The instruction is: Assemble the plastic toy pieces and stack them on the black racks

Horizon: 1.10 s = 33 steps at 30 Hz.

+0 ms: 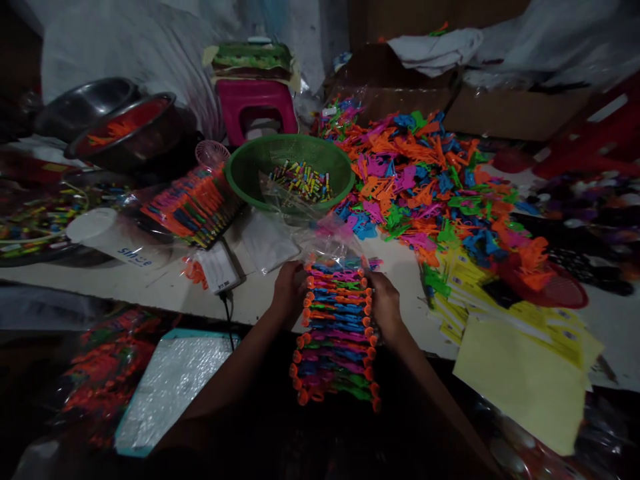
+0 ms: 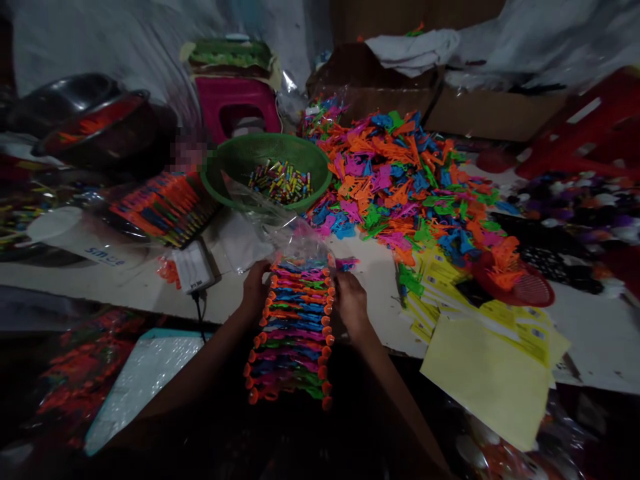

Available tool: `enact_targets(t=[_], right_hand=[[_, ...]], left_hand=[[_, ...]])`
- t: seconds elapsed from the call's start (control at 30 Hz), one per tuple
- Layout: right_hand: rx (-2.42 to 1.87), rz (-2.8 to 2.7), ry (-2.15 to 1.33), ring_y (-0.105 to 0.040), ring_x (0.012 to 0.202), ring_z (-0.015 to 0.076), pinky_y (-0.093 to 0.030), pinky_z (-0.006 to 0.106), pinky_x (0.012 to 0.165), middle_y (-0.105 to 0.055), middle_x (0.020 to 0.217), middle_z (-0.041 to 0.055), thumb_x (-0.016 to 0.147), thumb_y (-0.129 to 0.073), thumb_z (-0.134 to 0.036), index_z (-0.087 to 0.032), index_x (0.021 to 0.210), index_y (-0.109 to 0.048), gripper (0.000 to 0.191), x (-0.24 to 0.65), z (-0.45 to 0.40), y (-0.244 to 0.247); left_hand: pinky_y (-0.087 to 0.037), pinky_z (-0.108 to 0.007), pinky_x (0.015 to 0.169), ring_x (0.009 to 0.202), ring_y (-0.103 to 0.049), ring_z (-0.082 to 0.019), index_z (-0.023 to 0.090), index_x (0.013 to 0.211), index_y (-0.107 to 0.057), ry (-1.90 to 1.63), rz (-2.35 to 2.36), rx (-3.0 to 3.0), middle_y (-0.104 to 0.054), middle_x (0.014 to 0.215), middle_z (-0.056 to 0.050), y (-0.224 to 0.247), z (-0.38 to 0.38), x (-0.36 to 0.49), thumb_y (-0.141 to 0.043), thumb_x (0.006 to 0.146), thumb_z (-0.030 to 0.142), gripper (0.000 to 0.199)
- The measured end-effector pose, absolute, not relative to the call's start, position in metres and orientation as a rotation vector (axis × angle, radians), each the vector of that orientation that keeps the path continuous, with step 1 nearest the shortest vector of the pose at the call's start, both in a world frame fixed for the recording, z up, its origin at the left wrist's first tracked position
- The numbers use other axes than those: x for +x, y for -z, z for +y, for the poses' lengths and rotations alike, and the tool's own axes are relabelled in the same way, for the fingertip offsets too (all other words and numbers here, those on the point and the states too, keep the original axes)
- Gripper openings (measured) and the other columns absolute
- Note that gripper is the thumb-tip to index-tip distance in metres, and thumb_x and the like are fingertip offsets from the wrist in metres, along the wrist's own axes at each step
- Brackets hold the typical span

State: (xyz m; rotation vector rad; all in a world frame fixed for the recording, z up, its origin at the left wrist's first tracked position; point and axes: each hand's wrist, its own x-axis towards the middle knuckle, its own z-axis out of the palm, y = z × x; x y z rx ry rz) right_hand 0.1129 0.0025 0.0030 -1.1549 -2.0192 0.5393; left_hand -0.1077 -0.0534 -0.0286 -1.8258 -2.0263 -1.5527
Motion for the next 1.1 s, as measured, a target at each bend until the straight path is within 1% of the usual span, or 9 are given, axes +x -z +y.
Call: enact_targets(t=[0.13, 0.27, 0.37, 0.5, 0.63, 0.7, 0.8, 0.9, 1.1], right_hand=[[-1.025, -1.954, -0.453, -0.060, 0.083, 0.0181, -0.049, 0.032, 0.073, -0.063, 0.092, 0.0039, 0.083, -0.046, -0.027, -0.023, 0.099, -0.058, 0.020, 0.111, 0.006, -0.011], [-0.908, -2.003, -0.364, -0.059, 0.086, 0.0171, -0.048, 0.032, 0.076, -0.061, 0.095, 0.0053, 0.083, -0.049, -0.023, -0.023, 0.099, -0.056, 0.018, 0.115, 0.015, -0.032], [-0.816, -2.072, -0.420, -0.057, 0.082, 0.0158, -0.046, 0.030, 0.075, -0.060, 0.084, 0.0036, 0.085, -0.047, -0.023, -0.022, 0.085, -0.057, 0.011, 0.116, 0.025, -0.048], [-0.891, -2.104, -0.639, -0.051, 0.063, 0.0126, -0.043, 0.026, 0.060, -0.050, 0.066, -0.0005, 0.087, -0.041, -0.028, -0.020, 0.068, -0.050, 0.023, 0.112, 0.037, -0.061], [-0.816, -2.145, -0.538, -0.053, 0.079, 0.0158, -0.043, 0.030, 0.071, -0.054, 0.085, 0.0041, 0.083, -0.050, -0.032, -0.020, 0.087, -0.056, 0.014, 0.106, 0.040, -0.070], [-0.767, -2.221, -0.420, -0.053, 0.086, 0.0186, -0.042, 0.033, 0.076, -0.055, 0.092, 0.0059, 0.078, -0.057, -0.033, -0.021, 0.094, -0.058, 0.020, 0.102, 0.041, -0.074], [-0.777, -2.323, -0.307, -0.052, 0.081, 0.0187, -0.039, 0.033, 0.073, -0.057, 0.082, 0.0046, 0.082, -0.052, -0.031, -0.021, 0.080, -0.061, 0.013, 0.097, 0.043, -0.080], [-0.807, -2.376, -0.301, -0.052, 0.075, 0.0170, -0.037, 0.032, 0.072, -0.057, 0.076, 0.0035, 0.086, -0.043, -0.029, -0.020, 0.072, -0.059, 0.023, 0.093, 0.045, -0.085], [-0.868, -2.291, -0.514, -0.049, 0.062, 0.0144, -0.037, 0.029, 0.066, -0.050, 0.060, 0.0008, 0.089, -0.033, -0.036, -0.020, 0.060, -0.047, 0.036, 0.093, 0.049, -0.089]], left_hand=[[-0.048, -0.024, 0.064, 0.069, -0.060, -0.013, 0.017, 0.084, -0.056, 1.549, -2.009, -1.778, -0.062, 0.074, -0.002, 0.028, -0.048, -0.111, -0.051, 0.077, 0.023, 0.011], [-0.049, -0.022, 0.061, 0.072, -0.062, -0.013, 0.016, 0.093, -0.057, 1.569, -2.009, -1.808, -0.066, 0.081, -0.003, 0.021, -0.053, -0.111, -0.051, 0.079, 0.024, 0.017], [-0.050, -0.022, 0.063, 0.071, -0.063, -0.012, 0.017, 0.094, -0.057, 1.559, -1.957, -1.878, -0.067, 0.081, -0.003, 0.014, -0.057, -0.112, -0.048, 0.081, 0.021, 0.017], [-0.050, -0.023, 0.066, 0.074, -0.063, -0.012, 0.017, 0.098, -0.057, 1.600, -1.921, -1.932, -0.067, 0.082, -0.004, 0.010, -0.055, -0.115, -0.043, 0.083, 0.018, 0.020], [-0.050, -0.025, 0.072, 0.084, -0.062, -0.014, 0.017, 0.103, -0.053, 1.633, -1.969, -1.987, -0.066, 0.094, -0.007, 0.010, -0.052, -0.118, -0.041, 0.084, 0.019, 0.023], [-0.050, -0.027, 0.074, 0.085, -0.062, -0.014, 0.016, 0.106, -0.051, 1.640, -1.965, -2.026, -0.064, 0.096, -0.008, 0.009, -0.051, -0.119, -0.045, 0.083, 0.024, 0.026], [-0.050, -0.027, 0.071, 0.077, -0.062, -0.014, 0.016, 0.103, -0.053, 1.572, -1.973, -2.019, -0.065, 0.086, -0.006, 0.005, -0.051, -0.121, -0.052, 0.078, 0.030, 0.028], [-0.049, -0.025, 0.067, 0.070, -0.061, -0.013, 0.018, 0.095, -0.056, 1.462, -2.024, -1.960, -0.064, 0.075, -0.002, -0.001, -0.053, -0.121, -0.053, 0.077, 0.029, 0.021], [-0.049, -0.024, 0.068, 0.074, -0.061, -0.012, 0.017, 0.099, -0.056, 1.558, -2.092, -1.885, -0.065, 0.083, -0.004, -0.008, -0.055, -0.120, -0.047, 0.080, 0.021, 0.021]])
